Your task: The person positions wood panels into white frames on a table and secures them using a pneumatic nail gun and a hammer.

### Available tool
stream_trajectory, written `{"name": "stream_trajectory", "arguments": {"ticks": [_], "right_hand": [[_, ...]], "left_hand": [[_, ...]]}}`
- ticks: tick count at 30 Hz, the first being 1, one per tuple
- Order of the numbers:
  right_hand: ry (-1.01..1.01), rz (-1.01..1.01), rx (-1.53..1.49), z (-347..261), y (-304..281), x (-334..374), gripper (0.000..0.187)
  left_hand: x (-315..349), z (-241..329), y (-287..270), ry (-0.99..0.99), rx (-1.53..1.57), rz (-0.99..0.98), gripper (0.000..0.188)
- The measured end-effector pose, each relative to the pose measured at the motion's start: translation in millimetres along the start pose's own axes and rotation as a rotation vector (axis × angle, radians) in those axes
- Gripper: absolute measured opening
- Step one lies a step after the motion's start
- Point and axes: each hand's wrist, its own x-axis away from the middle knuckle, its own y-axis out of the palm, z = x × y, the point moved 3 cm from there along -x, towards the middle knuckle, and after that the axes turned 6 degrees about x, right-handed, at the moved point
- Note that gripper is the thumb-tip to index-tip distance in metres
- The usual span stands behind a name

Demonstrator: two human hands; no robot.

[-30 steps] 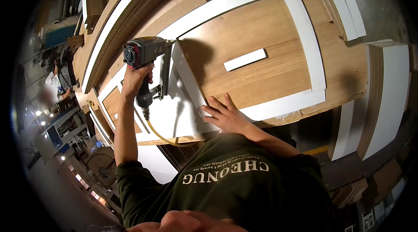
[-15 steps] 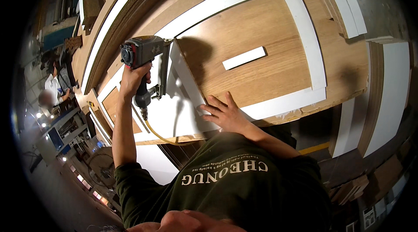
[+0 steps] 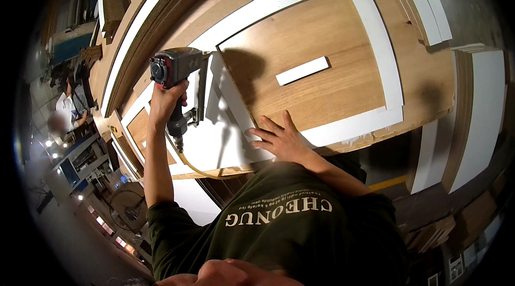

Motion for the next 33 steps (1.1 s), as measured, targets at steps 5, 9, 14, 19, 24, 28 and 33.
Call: {"name": "stream_trajectory", "arguments": {"ticks": [5, 9, 14, 19, 24, 28, 33], "right_hand": [[-0.038, -0.007, -0.001, 6.7, 5.4, 0.4, 0.068], [-0.051, 0.014, -0.021, 5.3, 11.0, 3.0, 0.071], [-0.084, -0.018, 0.022, 3.1, 3.5, 1.9, 0.077], [-0.077, -0.166, 0.044, 3.5, -6.0, -4.1, 0.059], [-0.093, -0.074, -0.005, 4.8, -3.6, -3.8, 0.060], [-0.102, -0.216, 0.012, 3.0, -14.6, -4.4, 0.053], [-0.176, -0.035, 0.037, 1.4, 9.9, 2.4, 0.047]], "left_hand": [[22.6, -25.9, -0.5, -0.026, -0.525, 0.303, 0.034], [42.9, -86.7, 4.3, 0.002, -0.754, 0.476, 0.038], [58.1, -147.3, 17.7, -0.064, -0.726, 0.513, 0.059], [82.5, -85.7, 41.9, 0.248, -0.751, 0.540, 0.066], [35.0, -50.9, 124.3, 0.455, -0.273, 0.520, 0.076], [-0.7, -74.6, 149.5, 0.511, -0.177, 0.552, 0.062], [1.6, -87.8, 149.9, 0.532, -0.112, 0.533, 0.053]]}}
